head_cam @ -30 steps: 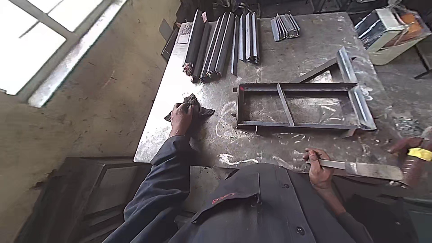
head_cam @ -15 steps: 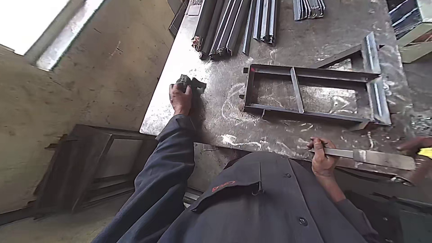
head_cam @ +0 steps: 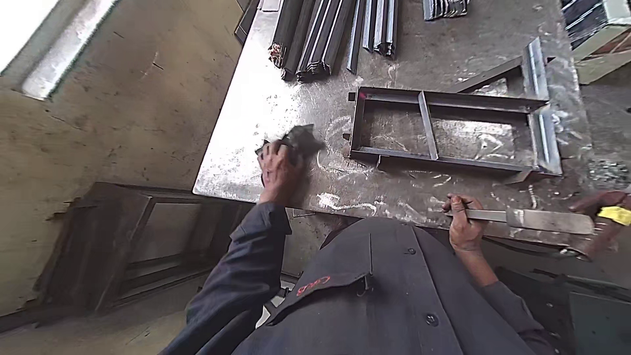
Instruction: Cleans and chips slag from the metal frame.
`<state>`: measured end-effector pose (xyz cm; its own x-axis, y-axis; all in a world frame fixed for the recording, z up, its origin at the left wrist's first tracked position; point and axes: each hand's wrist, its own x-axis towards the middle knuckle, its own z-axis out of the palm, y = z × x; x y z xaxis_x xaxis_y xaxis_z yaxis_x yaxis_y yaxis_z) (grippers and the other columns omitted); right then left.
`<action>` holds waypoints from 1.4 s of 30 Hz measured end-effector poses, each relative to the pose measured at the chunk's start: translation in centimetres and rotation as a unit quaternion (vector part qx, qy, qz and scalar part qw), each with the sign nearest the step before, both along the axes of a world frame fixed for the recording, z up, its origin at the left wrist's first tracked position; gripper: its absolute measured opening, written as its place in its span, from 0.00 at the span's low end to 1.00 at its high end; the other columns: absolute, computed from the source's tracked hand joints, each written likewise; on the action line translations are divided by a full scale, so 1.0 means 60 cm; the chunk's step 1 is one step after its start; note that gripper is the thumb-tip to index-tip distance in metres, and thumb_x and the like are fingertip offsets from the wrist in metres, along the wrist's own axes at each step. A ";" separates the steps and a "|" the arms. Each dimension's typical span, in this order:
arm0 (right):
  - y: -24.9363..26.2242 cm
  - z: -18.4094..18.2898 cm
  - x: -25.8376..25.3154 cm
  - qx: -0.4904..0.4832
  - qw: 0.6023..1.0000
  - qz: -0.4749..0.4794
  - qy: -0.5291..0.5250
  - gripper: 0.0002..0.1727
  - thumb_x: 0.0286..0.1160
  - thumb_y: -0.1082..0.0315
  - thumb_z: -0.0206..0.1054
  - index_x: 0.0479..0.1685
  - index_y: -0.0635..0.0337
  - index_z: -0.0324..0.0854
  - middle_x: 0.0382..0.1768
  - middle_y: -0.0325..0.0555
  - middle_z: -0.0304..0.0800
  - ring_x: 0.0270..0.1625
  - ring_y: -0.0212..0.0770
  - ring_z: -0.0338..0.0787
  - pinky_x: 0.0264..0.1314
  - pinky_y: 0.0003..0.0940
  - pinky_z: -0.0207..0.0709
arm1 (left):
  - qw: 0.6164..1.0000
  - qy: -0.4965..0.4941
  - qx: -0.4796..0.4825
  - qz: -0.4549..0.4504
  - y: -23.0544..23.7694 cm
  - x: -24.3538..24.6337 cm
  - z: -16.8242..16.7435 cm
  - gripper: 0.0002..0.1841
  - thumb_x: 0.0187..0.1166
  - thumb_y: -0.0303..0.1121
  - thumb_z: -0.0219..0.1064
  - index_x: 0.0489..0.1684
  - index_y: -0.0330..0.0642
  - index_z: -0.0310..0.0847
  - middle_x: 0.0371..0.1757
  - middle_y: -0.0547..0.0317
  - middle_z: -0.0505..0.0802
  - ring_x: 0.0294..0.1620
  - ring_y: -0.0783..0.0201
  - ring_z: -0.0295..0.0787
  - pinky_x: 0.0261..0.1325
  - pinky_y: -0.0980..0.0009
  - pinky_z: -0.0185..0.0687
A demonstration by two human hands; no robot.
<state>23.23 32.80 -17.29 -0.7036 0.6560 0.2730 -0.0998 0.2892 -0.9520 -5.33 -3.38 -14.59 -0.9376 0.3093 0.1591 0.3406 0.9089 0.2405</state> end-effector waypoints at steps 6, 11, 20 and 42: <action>0.002 -0.005 0.000 0.003 1.000 0.006 0.010 0.08 0.85 0.70 0.58 0.47 0.62 0.82 0.31 0.28 0.90 0.33 0.25 0.90 0.42 0.24 0.88 | 0.973 -0.022 0.004 0.231 -0.031 -0.117 0.005 0.29 0.79 0.54 0.61 0.60 0.34 0.84 0.77 0.37 0.81 0.81 0.33 0.71 0.74 0.26 0.63; 0.001 -0.006 0.002 0.001 1.000 0.000 0.018 0.08 0.85 0.71 0.58 0.47 0.61 0.82 0.31 0.28 0.90 0.33 0.26 0.90 0.42 0.25 0.89 | 0.973 -0.020 0.016 0.231 -0.034 -0.114 -0.006 0.29 0.79 0.56 0.60 0.61 0.36 0.83 0.75 0.38 0.83 0.81 0.36 0.72 0.77 0.31 0.64; -0.003 0.000 -0.002 -0.005 1.000 -0.009 0.009 0.08 0.85 0.70 0.58 0.47 0.62 0.81 0.31 0.27 0.89 0.32 0.23 0.89 0.41 0.22 0.87 | 0.974 -0.010 0.018 0.226 -0.034 -0.115 -0.009 0.29 0.81 0.55 0.60 0.59 0.36 0.84 0.72 0.36 0.85 0.80 0.35 0.74 0.77 0.31 0.64; -0.006 -0.003 -0.004 0.008 0.999 -0.033 0.009 0.07 0.82 0.70 0.64 0.46 0.64 0.84 0.33 0.31 0.91 0.33 0.23 0.90 0.40 0.22 0.88 | 0.976 -0.017 0.038 0.213 -0.041 -0.113 -0.014 0.30 0.82 0.55 0.60 0.62 0.34 0.82 0.75 0.33 0.81 0.82 0.31 0.70 0.78 0.27 0.61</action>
<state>22.96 32.44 -17.48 -0.6540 0.6964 0.2955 -0.0970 0.3102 -0.9457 -12.08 -5.81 -15.41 -0.9837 -0.1219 0.1323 -0.0744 0.9453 0.3177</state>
